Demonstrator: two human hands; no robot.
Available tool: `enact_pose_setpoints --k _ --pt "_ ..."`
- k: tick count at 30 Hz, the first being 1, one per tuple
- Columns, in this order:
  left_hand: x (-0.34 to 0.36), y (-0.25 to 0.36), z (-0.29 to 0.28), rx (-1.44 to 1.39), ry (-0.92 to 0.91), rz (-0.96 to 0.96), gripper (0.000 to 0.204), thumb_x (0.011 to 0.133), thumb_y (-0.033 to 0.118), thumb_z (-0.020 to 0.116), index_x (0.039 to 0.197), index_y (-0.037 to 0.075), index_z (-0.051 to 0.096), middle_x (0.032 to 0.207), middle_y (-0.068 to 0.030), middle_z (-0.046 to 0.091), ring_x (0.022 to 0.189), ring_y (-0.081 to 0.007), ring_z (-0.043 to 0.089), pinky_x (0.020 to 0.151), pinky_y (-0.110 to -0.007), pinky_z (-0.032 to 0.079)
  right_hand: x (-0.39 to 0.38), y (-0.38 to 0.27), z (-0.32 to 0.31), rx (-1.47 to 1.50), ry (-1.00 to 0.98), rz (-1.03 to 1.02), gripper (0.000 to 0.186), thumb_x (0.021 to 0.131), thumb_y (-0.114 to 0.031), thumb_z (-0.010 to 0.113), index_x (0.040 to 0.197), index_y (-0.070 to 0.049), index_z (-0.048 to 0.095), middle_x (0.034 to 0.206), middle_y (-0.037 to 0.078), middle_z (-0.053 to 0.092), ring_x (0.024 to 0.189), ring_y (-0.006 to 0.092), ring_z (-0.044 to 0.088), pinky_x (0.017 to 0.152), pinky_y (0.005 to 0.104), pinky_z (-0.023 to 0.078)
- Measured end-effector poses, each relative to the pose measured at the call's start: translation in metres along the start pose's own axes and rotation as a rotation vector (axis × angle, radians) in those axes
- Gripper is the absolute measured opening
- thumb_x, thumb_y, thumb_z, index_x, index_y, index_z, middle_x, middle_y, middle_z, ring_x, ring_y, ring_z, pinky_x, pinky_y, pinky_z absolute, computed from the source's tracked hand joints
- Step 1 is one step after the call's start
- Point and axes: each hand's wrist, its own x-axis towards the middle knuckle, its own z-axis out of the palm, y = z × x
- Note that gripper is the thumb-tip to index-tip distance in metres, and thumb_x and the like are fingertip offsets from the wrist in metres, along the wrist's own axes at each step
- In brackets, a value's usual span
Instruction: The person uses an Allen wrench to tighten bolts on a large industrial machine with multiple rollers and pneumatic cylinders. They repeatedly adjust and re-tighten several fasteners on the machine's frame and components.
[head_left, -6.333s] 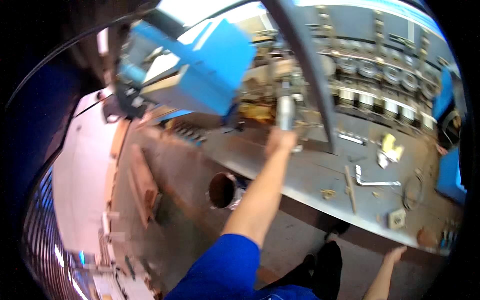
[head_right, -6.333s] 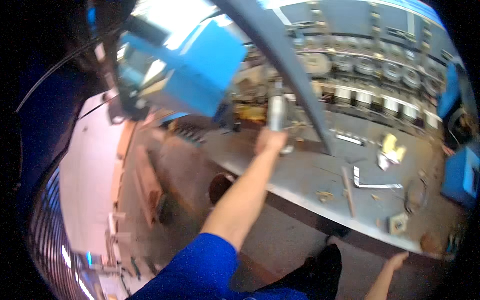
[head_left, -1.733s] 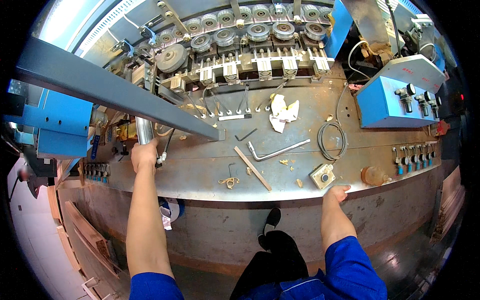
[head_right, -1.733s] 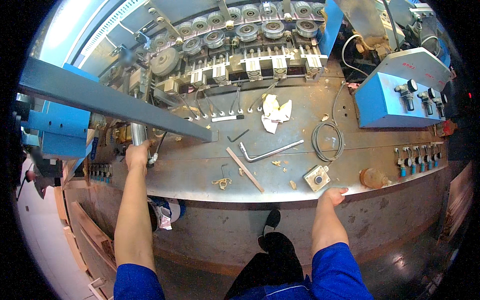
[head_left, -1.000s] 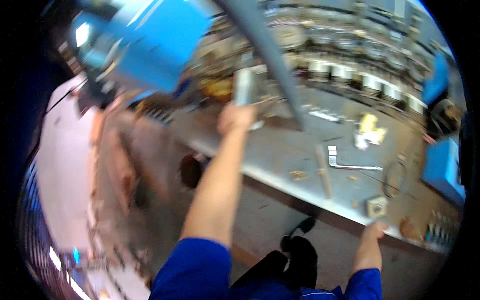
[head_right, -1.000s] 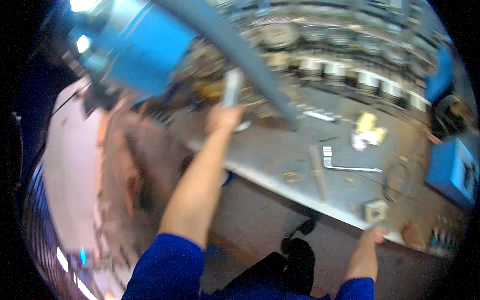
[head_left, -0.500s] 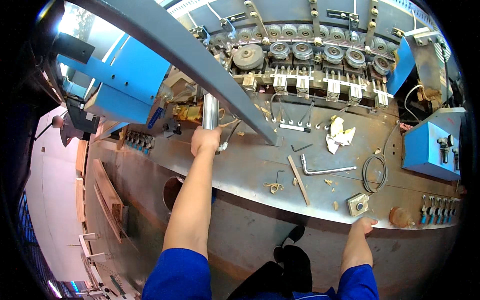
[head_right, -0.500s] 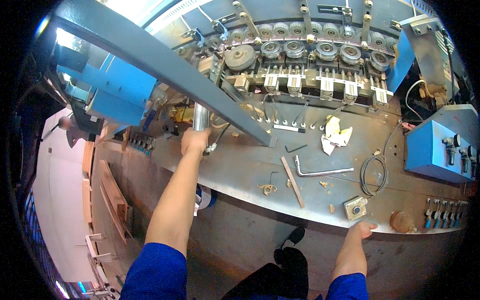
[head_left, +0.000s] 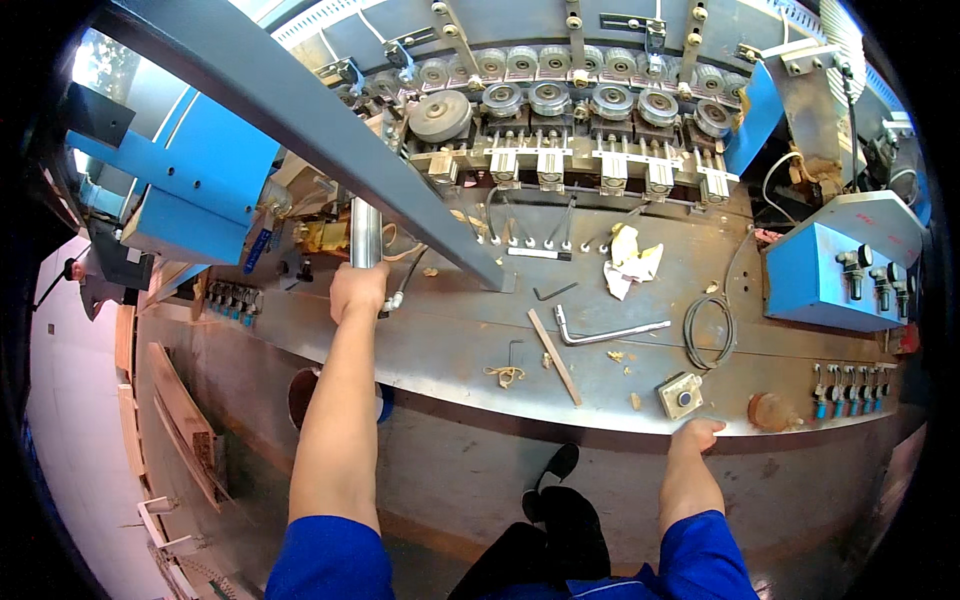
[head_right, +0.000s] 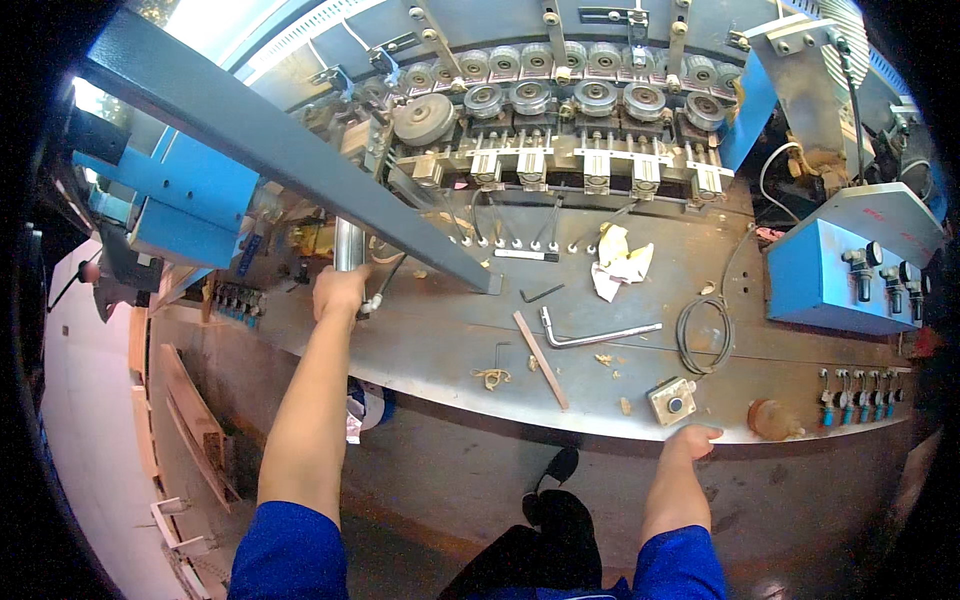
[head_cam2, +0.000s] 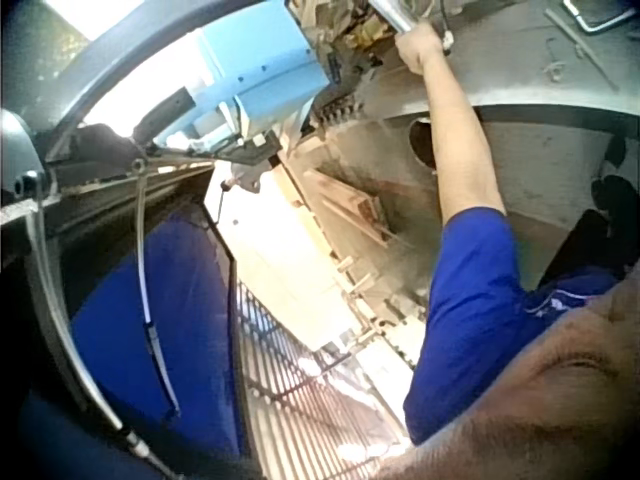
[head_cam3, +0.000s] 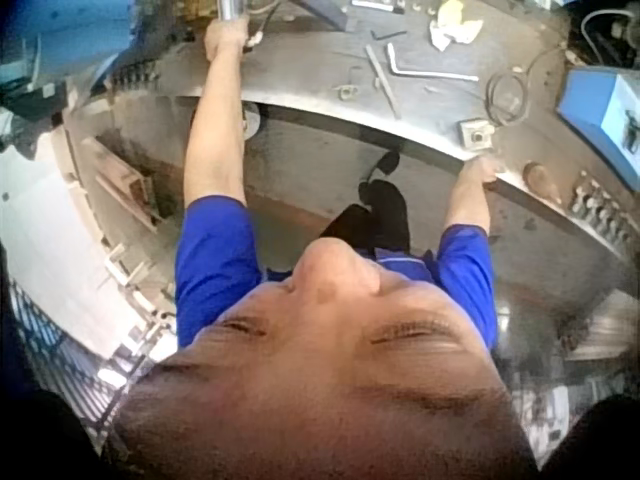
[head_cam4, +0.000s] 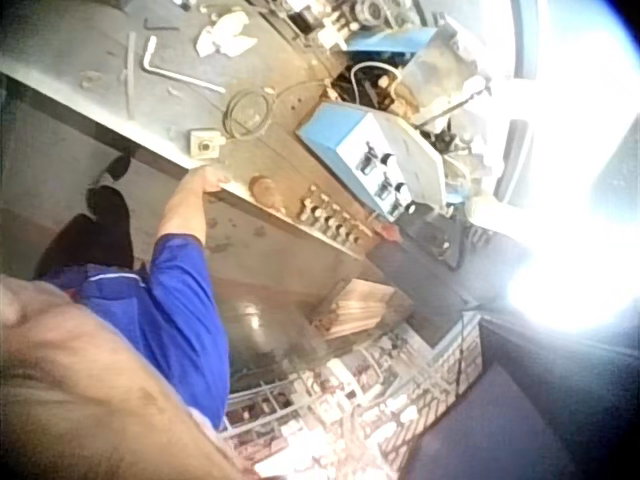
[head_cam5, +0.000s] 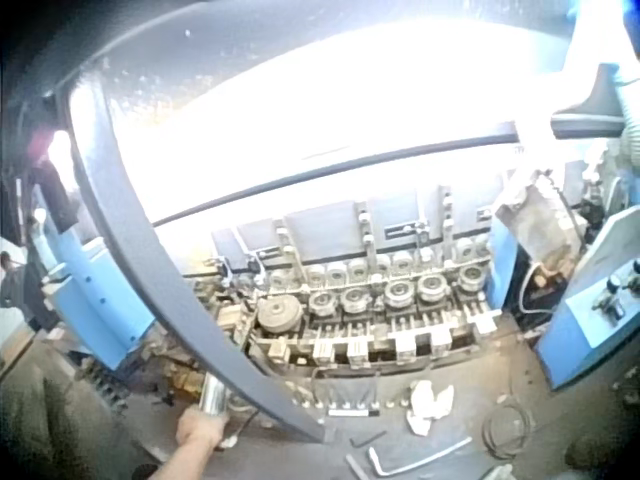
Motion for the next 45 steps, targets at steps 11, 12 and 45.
enact_pose_setpoints --k 11,12,45 --pt "-0.003 0.007 -0.001 0.005 0.016 0.002 0.061 0.077 0.045 0.070 0.123 0.005 0.065 0.122 -0.0178 0.071 0.114 -0.0335 0.068 0.096 -0.045 0.053 0.016 0.006 0.006 -0.047 0.034 -0.018 0.083 0.101 -0.062 0.036 0.126 0.014 0.061 0.129 0.035 0.061 0.121 0.0494 0.059 0.108 0.0521 0.044" --pt "-0.002 0.005 -0.003 0.000 0.009 -0.009 0.061 0.077 0.045 0.070 0.123 0.005 0.065 0.122 -0.0177 0.071 0.114 -0.0334 0.068 0.096 -0.045 0.053 0.014 0.008 0.006 -0.043 0.030 -0.018 0.083 0.101 -0.062 0.036 0.126 0.014 0.061 0.129 0.035 0.061 0.121 0.0495 0.059 0.108 0.0521 0.044" --pt "-0.001 0.008 0.000 0.008 0.021 -0.007 0.060 0.077 0.046 0.070 0.121 0.005 0.066 0.121 -0.0188 0.071 0.113 -0.0344 0.069 0.094 -0.045 0.054 0.019 0.004 0.007 -0.027 0.034 0.002 0.084 0.100 -0.063 0.038 0.124 0.014 0.062 0.129 0.035 0.062 0.121 0.0502 0.059 0.109 0.0535 0.042"
